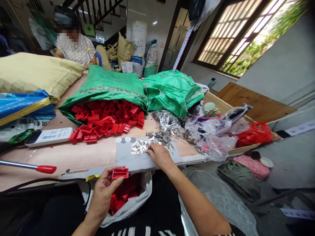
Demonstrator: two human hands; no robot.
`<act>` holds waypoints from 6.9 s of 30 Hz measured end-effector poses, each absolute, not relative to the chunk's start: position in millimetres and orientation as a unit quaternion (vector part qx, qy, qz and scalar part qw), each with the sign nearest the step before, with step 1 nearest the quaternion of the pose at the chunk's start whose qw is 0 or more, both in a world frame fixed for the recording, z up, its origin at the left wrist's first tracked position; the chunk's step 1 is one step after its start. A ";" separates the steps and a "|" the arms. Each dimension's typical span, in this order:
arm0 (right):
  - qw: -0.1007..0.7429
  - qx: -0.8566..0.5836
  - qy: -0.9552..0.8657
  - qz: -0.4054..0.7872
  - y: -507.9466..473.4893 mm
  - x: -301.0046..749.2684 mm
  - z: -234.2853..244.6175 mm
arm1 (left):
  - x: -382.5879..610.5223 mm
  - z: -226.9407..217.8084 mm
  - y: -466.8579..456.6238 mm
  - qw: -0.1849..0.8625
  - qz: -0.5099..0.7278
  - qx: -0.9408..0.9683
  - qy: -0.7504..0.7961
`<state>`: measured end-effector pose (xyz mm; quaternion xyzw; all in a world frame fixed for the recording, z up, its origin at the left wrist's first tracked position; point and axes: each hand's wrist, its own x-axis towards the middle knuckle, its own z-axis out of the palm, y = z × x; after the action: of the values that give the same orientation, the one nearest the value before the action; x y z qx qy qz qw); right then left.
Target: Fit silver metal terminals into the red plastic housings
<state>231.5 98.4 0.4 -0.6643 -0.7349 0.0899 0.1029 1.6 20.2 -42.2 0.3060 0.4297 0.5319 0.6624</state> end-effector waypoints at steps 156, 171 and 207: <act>0.277 -0.514 -0.747 0.317 38.9 199.5 -4.8 | -1.2 -23.3 55.2 0.324 0.442 0.698 0.462; 0.265 -0.434 -0.769 0.389 29.5 181.9 28.2 | 5.9 7.1 31.3 0.808 0.489 0.131 0.301; 0.356 -0.427 -0.708 0.436 39.4 167.9 24.3 | 13.3 2.7 24.5 0.841 0.470 0.013 0.267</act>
<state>167.9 39.4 24.3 -0.4273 -0.7076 0.4363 0.3555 13.3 24.5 2.7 0.0131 0.2674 0.4703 0.8409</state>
